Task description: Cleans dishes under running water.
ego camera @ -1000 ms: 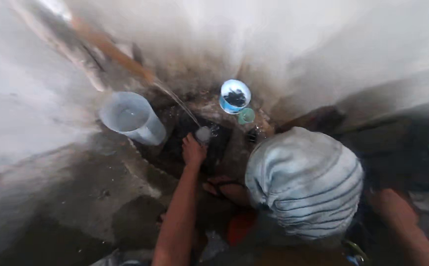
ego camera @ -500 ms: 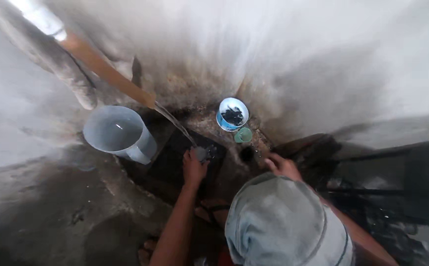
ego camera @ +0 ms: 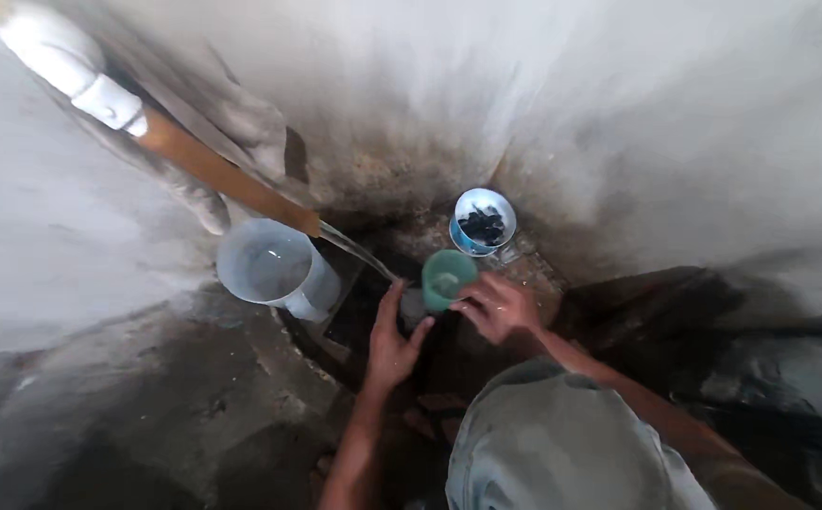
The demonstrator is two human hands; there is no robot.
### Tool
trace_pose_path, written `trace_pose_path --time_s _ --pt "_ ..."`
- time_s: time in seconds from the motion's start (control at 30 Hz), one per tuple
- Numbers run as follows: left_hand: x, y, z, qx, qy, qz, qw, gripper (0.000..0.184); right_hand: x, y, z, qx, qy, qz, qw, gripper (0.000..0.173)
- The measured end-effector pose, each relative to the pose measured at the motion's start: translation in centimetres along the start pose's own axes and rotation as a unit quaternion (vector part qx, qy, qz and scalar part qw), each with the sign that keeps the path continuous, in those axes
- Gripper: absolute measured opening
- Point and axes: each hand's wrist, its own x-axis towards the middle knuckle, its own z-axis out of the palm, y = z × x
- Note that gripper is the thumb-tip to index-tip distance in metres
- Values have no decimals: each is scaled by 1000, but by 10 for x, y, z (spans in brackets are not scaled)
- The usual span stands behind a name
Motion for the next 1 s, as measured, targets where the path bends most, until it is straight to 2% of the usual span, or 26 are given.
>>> trace_pose_path --time_s 0.07,0.1,0.17,0.27,0.4,0.47,0.53,0.6,0.67,0.73,0.8,0.87,0.93,1.0 --pt "7 9 -1 -72 -2 -9 997 93 27 -26 12 53 -19 -48 997 28" --pt "10 9 -3 -94 17 -43 994 92 41 -33 19 65 -52 -50 995 30" --pt "15 5 -5 -58 80 -123 988 83 68 -43 30 43 -152 -27 987 41" --pt "13 16 1 -15 142 -123 982 79 89 -59 32 91 -247 -14 965 47" --pt "23 -3 9 -12 187 -158 969 81 100 -39 58 179 -220 24 959 59" --pt "24 1 9 10 197 -104 975 82 97 -37 57 210 -215 43 953 74" --pt "18 0 7 -7 198 -66 978 87 89 -42 58 252 -159 38 954 83" --pt "12 -11 8 -17 165 -114 979 85 78 -39 70 281 -167 62 943 91" --pt "11 -7 5 -3 128 -146 981 82 72 -36 79 301 -163 75 936 85" --pt "17 4 -4 -2 100 -117 988 90 76 -33 81 352 -70 36 933 80" --pt "15 1 -12 -1 64 -134 989 92 71 -31 87 448 -55 66 890 86" --pt "21 1 -19 12 57 -158 986 96 69 -28 94 524 -90 169 830 89" --pt "24 21 -18 37 120 -120 985 101 70 -34 89 582 -99 245 769 76" --pt "20 43 -3 54 230 -92 967 87 65 -47 80 636 -123 327 688 62"
